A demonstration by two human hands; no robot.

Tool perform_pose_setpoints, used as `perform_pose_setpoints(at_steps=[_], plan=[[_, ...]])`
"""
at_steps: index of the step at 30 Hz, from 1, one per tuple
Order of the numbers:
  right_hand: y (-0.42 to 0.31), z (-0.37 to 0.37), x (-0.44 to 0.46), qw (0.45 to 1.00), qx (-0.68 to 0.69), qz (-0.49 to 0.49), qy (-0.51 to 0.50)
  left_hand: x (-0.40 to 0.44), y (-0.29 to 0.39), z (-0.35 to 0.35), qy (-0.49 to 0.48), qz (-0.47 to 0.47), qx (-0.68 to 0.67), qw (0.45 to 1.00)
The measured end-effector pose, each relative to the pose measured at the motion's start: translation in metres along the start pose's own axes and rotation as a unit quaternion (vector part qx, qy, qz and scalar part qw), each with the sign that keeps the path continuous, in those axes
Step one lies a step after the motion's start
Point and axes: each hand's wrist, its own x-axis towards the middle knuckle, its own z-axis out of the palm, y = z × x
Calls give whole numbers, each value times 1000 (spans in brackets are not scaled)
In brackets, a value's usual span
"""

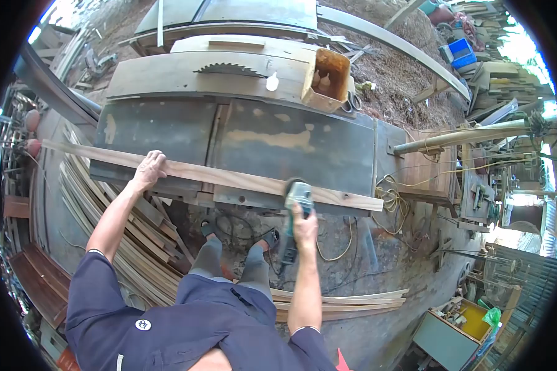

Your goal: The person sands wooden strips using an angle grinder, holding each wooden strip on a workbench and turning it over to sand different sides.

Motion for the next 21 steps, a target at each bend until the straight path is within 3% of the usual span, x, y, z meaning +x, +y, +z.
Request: perform_pose_setpoints(at_steps=[4, 10, 15, 21], plan=[[-78, 102, -40, 988, -107, 15, -108, 7, -7, -8, -33, 21, -4, 999], [-132, 189, -84, 977, -77, -12, -197, 19, -11, -16, -123, 17, 35, 992], [-141, 192, -81, 973, -100, 7, -208, 15, -11, -13, -112, 48, 68, 990], [-127, 135, -69, 977, -104, 12, -187, 7, -16, 4, -94, 39, 58, 993]])
